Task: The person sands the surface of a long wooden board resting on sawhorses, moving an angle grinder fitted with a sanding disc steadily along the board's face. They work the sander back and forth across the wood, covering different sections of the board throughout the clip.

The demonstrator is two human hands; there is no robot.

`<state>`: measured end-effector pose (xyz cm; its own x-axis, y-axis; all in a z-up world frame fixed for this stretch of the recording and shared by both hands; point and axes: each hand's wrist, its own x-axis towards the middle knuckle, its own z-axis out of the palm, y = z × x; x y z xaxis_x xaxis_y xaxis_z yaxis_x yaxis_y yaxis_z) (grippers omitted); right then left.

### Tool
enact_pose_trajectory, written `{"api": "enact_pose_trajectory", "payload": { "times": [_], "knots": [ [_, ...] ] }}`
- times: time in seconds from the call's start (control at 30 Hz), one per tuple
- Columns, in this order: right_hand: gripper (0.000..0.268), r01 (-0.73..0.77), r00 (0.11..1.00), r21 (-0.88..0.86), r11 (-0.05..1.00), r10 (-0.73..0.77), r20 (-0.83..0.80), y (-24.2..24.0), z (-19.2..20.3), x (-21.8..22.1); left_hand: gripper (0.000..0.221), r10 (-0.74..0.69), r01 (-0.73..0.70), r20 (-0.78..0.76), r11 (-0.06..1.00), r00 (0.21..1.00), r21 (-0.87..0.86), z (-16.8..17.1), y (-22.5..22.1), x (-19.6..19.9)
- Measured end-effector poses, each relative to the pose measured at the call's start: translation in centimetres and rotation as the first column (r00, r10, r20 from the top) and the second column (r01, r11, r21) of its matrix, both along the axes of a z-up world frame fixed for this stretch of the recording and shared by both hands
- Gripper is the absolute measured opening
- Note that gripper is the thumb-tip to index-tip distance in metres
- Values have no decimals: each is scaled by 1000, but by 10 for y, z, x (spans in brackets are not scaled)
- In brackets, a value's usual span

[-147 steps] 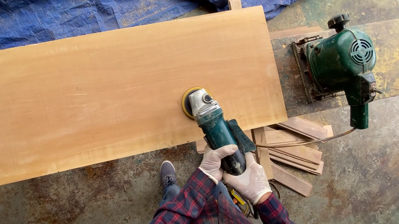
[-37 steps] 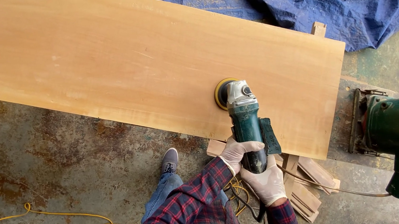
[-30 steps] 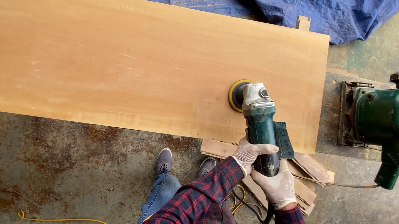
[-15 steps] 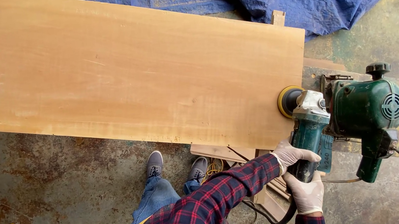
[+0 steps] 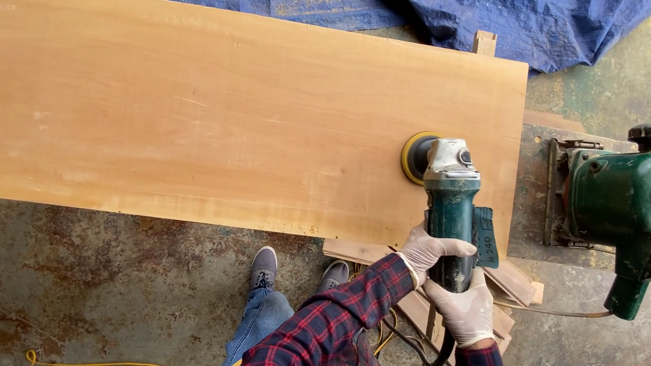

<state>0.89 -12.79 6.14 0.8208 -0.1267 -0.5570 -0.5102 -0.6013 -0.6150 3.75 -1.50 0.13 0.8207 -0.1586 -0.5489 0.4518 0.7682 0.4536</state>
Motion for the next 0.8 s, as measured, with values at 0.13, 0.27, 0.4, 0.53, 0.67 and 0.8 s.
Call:
{"api": "enact_pose_trajectory", "payload": {
  "times": [0.13,0.27,0.4,0.53,0.67,0.8],
  "knots": [
    [62,-133,989,-20,991,134,55,38,4,-9,55,59,-59,-4,997,998,-41,12,49,-27],
    [67,-254,967,-27,967,254,33,81,17,-18,50,147,-149,-40,988,988,-43,23,92,-51],
    [66,-342,940,-64,938,341,-15,106,19,-24,51,219,-223,-97,975,971,-25,24,117,-68],
    [66,-365,930,-36,930,363,-45,116,27,-21,55,272,-274,-98,962,957,0,20,124,-70],
    [66,-350,936,-14,937,350,-42,105,27,-15,54,269,-272,-97,962,958,-16,12,112,-62],
    [67,-265,964,19,964,265,-4,80,35,-6,52,183,-187,-94,981,979,-41,23,85,-42]
  ]
}}
